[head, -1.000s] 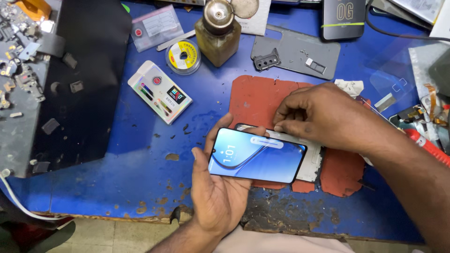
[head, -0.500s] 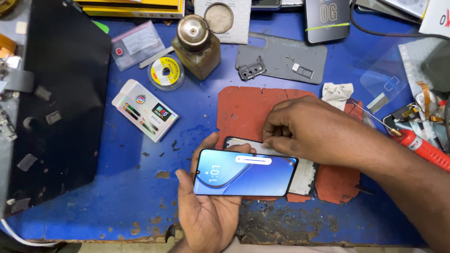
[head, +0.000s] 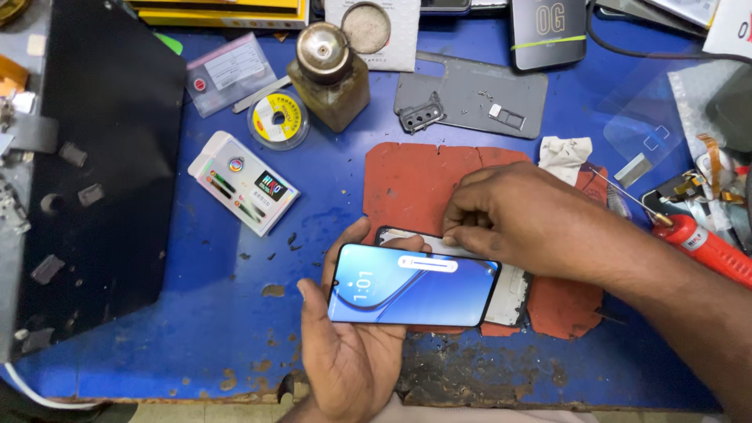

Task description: The person wipes the screen and edges of a smartphone with a white cloth, then folds the cloth and continues wiping. The person then picks up a replacement screen, aligns it with the phone, and tests the phone's display and touch functionality.

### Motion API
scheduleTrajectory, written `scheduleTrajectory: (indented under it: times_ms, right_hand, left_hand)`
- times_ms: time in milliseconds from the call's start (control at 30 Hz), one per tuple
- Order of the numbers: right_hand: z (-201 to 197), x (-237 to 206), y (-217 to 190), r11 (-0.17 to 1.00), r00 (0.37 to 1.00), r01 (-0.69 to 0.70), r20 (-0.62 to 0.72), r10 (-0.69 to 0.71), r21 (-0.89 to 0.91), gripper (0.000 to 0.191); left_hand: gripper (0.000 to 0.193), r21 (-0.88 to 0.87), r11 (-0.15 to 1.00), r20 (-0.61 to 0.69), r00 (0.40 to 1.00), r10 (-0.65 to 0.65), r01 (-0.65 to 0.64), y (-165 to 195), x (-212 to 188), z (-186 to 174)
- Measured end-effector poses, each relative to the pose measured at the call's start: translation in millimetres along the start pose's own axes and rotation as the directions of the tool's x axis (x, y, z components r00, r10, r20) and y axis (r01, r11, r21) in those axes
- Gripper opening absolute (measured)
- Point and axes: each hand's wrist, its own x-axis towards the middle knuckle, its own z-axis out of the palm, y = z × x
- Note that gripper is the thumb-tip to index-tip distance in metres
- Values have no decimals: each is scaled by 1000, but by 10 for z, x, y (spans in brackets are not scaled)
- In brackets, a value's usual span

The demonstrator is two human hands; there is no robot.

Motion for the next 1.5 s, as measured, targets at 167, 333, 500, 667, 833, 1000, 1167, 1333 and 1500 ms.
scheduleTrajectory:
  times_ms: [167,333,500,667,833,1000,1167,1333,1500]
  right_hand:
    - [-6,-33,-33,998,999,-44,-6,44,36,23]
    - [4,-98,-17,988,991,-70,-105,85,138,19]
    - [81,-299,34,972,941,5,-330,75,237,26]
    - [220,-558,53,962,909,196,-404,-106,189,49]
    - [504,-741,-19,973,890,229,-412,-197,29,96]
    - [746,-783,-118,980,874,184,-444,-197,-73,115]
    - [861,-774,-168,984,842,164,-509,-180,-75,111]
    - [911,-790,-177,993,844,117,-523,-117,-34,111]
    - [915,-790,-151,990,857,127,-496,-143,-66,113]
  left_hand:
    - [76,65,998,-61,998,-8,12,33,-4,47]
    - [75,43,999,-29,1000,-2,4,51,20,90]
    - [74,4,1000,-46,999,-20,20,65,38,92]
    - [75,23,1000,-34,999,-6,7,70,49,74]
    - [74,33,999,-18,1000,-16,17,87,18,80]
    - [74,50,998,9,999,-31,31,94,-25,57]
    - [74,43,997,55,996,-71,68,120,-57,85]
    - [51,483,873,-64,997,-36,63,474,-6,54]
    - [16,939,340,-55,998,15,46,841,142,-124]
